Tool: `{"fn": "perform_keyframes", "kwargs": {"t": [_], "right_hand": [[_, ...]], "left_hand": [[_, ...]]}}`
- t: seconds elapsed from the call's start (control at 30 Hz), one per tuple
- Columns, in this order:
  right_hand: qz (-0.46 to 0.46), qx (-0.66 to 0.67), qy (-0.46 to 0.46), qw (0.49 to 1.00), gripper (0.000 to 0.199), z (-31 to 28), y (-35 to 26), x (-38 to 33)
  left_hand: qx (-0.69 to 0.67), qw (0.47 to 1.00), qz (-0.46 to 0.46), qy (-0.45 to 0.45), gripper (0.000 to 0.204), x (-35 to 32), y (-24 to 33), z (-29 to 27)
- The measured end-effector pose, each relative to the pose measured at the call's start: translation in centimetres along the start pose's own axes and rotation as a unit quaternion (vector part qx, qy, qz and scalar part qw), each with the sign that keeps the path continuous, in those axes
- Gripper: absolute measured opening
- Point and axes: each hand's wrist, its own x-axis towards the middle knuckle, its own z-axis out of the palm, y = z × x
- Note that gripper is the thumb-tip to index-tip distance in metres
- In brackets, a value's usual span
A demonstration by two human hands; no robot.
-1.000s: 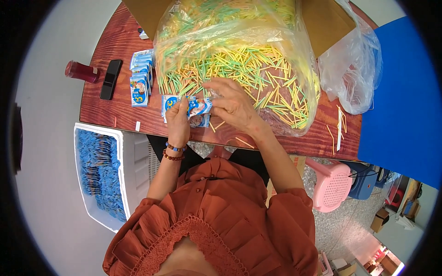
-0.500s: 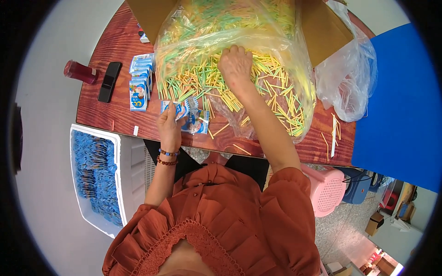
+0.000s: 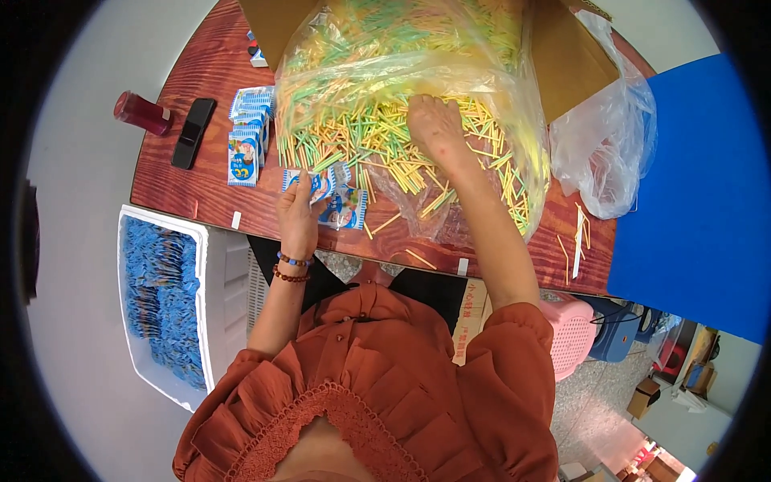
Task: Sort and arrange small blue packets on a workstation table next to a box of shredded packing material.
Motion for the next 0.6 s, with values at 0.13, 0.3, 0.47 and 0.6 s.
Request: {"fn": "perform_keyframes", "kwargs": {"t": [0.13,0.3,0.47,0.6], "right_hand": [[0.019,0.003,-0.089,0.996,0.021,-0.8,0.2,-0.4],[-0.040,0.035,0.044,0.998,0.028,1.6,-0.4,-2.0],[-0.050,0.012,0.053,0.997,0.028,2.3,-0.9,-2.2],[-0.008,0.044,-0.035,0.998,0.031,2.1,-0.9,-1.6]], "left_hand": [[-0.011,1.000,-0.008,0.016,0.022,0.0,0.0,0.6],[-0.008,1.000,-0.005,0.000,0.021,0.0,-0.2,0.3],[-0.011,1.000,-0.005,-0.004,0.021,0.0,-0.2,0.6],[-0.006,1.000,0.008,-0.020,0.021,-0.1,-0.1,0.5]]}}
